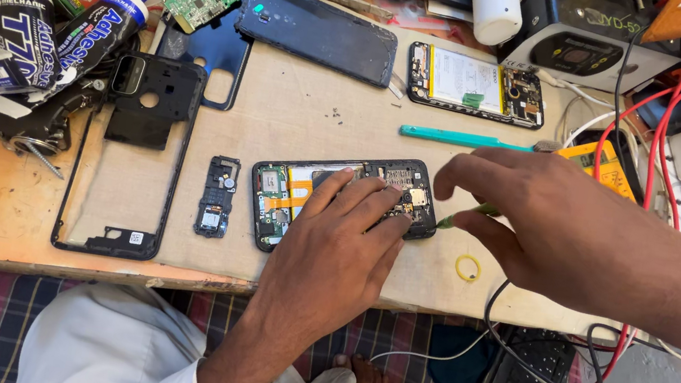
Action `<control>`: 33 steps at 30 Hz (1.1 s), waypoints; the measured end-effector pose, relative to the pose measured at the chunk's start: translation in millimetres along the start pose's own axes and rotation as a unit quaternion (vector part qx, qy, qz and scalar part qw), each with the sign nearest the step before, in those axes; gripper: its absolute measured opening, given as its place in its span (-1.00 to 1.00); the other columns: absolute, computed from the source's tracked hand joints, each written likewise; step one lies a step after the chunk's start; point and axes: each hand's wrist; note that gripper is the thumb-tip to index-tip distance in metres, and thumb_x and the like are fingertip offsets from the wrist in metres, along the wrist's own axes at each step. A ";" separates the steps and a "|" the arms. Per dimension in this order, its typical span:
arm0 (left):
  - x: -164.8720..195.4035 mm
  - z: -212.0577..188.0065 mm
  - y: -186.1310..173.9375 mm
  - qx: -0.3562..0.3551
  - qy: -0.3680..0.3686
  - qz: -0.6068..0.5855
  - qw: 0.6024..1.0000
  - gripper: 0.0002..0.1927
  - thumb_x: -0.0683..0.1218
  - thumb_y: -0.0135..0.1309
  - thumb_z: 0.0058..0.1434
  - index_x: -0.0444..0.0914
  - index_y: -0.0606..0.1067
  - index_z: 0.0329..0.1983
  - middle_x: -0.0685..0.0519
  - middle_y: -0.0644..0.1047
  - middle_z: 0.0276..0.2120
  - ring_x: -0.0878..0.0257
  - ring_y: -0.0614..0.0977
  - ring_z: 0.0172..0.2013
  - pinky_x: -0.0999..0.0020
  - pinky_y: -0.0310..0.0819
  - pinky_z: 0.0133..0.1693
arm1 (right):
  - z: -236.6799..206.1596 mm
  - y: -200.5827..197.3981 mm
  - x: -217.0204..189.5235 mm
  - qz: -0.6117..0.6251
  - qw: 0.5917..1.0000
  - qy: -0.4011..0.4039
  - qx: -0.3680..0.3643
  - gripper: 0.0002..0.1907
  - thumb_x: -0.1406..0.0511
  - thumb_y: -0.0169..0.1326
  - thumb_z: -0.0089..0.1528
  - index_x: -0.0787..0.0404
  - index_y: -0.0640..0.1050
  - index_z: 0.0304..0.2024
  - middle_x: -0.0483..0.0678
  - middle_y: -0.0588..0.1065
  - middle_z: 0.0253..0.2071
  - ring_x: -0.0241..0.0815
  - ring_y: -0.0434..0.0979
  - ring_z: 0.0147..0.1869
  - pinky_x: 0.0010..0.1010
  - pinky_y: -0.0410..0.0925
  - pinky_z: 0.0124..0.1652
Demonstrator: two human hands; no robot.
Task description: The person disassembles a smartphone using a screwdriver and tweezers. They remove screws, lift the back cover, and carefully detach internal components including the battery and circuit boards.
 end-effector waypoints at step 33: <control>4.2 1.6 -2.0 0.004 0.009 0.040 0.999 -0.75 -0.11 0.10 0.23 -0.31 0.58 -0.07 -0.10 0.54 0.05 -0.01 0.48 0.19 -0.06 0.18 0.32 | -5.9 16.9 6.1 0.041 0.984 -0.083 0.155 -0.68 0.30 0.15 0.20 0.27 0.49 -0.02 0.10 0.58 -0.27 0.13 0.63 -0.26 -0.08 0.44 -0.33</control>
Point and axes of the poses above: each hand's wrist, its own z-axis towards the middle knuckle, its own y-axis out of the palm, x = y × z
